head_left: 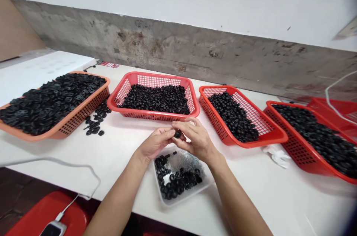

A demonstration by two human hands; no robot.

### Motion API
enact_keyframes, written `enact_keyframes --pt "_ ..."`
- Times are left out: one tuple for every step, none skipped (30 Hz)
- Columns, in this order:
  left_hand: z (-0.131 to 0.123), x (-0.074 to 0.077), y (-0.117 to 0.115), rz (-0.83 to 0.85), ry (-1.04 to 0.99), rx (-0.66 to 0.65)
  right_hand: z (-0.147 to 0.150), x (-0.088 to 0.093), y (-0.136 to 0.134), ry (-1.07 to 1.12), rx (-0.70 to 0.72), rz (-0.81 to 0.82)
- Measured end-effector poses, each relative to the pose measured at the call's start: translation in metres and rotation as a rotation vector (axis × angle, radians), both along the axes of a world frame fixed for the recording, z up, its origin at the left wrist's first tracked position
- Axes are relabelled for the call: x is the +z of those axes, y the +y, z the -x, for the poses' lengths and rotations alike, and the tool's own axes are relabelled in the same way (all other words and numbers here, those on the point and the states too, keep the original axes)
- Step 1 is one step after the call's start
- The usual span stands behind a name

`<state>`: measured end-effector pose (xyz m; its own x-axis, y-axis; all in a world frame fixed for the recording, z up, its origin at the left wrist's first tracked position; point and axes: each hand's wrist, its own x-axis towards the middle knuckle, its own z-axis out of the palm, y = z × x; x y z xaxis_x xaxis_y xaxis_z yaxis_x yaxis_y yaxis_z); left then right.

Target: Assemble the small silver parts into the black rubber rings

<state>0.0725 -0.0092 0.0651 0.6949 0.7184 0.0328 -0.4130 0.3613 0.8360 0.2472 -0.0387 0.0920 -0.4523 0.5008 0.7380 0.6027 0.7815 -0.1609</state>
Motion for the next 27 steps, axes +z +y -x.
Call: enact_keyframes --pt "0.000 0.000 0.000 0.011 -0.011 -0.007 0.000 0.001 0.000 -0.015 -0.010 -0.020" --pt "0.000 0.000 0.000 0.016 -0.012 -0.004 0.000 0.002 0.000 -0.031 -0.023 -0.039" --pt "0.000 0.000 0.001 0.017 -0.004 0.007 0.001 0.002 0.000 -0.045 -0.034 -0.054" --pt "0.000 0.000 0.001 0.014 0.007 0.019 0.001 0.003 0.000 -0.053 -0.044 -0.065" --pt "0.000 0.000 0.001 0.013 0.016 0.029 0.001 0.003 0.000 -0.057 -0.051 -0.069" --pt "0.000 0.000 0.001 0.015 0.020 0.034 0.001 0.004 0.001 -0.056 -0.055 -0.069" --pt "0.000 0.000 0.001 0.020 0.020 0.031 0.002 0.003 0.001 -0.054 -0.056 -0.065" --pt "0.000 -0.001 0.001 0.025 0.018 0.022 0.002 0.003 0.001 -0.053 -0.056 -0.062" --pt "0.000 -0.001 0.001 0.026 0.017 0.017 0.002 0.002 0.001 -0.055 -0.057 -0.060" --pt "0.000 -0.001 0.001 0.022 0.021 0.018 0.002 0.001 0.001 -0.063 -0.058 -0.062" --pt "0.000 -0.001 0.001 0.013 0.028 0.027 0.003 0.000 0.002 -0.075 -0.060 -0.068" --pt "0.000 -0.001 0.001 0.000 0.038 0.041 0.003 -0.001 0.002 -0.087 -0.064 -0.075" --pt "0.000 -0.001 0.001 -0.016 0.048 0.060 0.003 -0.001 0.002 -0.098 -0.070 -0.075" --pt "0.000 0.000 0.002 -0.027 0.057 0.085 0.002 -0.002 0.001 -0.103 -0.076 -0.065" --pt "0.000 0.000 0.002 -0.032 0.065 0.110 0.001 -0.001 0.001 -0.097 -0.079 -0.037" --pt "0.000 0.001 0.002 -0.032 0.073 0.131 0.000 -0.001 0.000 -0.080 -0.076 0.013" --pt "0.000 0.001 0.002 -0.031 0.080 0.149 -0.001 0.001 -0.001 -0.052 -0.066 0.085" --pt "0.000 0.001 0.002 -0.031 0.088 0.162 -0.002 0.003 -0.003 -0.014 -0.047 0.172" --pt "0.000 0.001 0.002 -0.035 0.096 0.169 -0.003 0.006 -0.004 0.031 -0.021 0.261" --pt "0.000 0.001 0.002 -0.047 0.103 0.171 -0.004 0.008 -0.005 0.077 0.006 0.339" --pt "0.000 0.001 0.002 -0.064 0.111 0.170 -0.005 0.011 -0.006 0.122 0.029 0.399" --pt "0.000 0.001 0.003 -0.083 0.118 0.170 -0.006 0.012 -0.007 0.162 0.043 0.437" --pt "0.000 0.000 0.003 -0.102 0.126 0.169 -0.005 0.013 -0.007 0.196 0.050 0.455" --pt "0.000 0.000 0.003 -0.118 0.134 0.168 -0.005 0.013 -0.007 0.223 0.049 0.461" --pt "-0.001 0.000 0.003 -0.133 0.144 0.169 -0.005 0.013 -0.007 0.246 0.042 0.460" --pt "-0.001 0.000 0.003 -0.145 0.155 0.176 -0.004 0.011 -0.006 0.265 0.031 0.456" --pt "-0.001 0.000 0.004 -0.158 0.168 0.186 -0.003 0.010 -0.005 0.280 0.016 0.449"
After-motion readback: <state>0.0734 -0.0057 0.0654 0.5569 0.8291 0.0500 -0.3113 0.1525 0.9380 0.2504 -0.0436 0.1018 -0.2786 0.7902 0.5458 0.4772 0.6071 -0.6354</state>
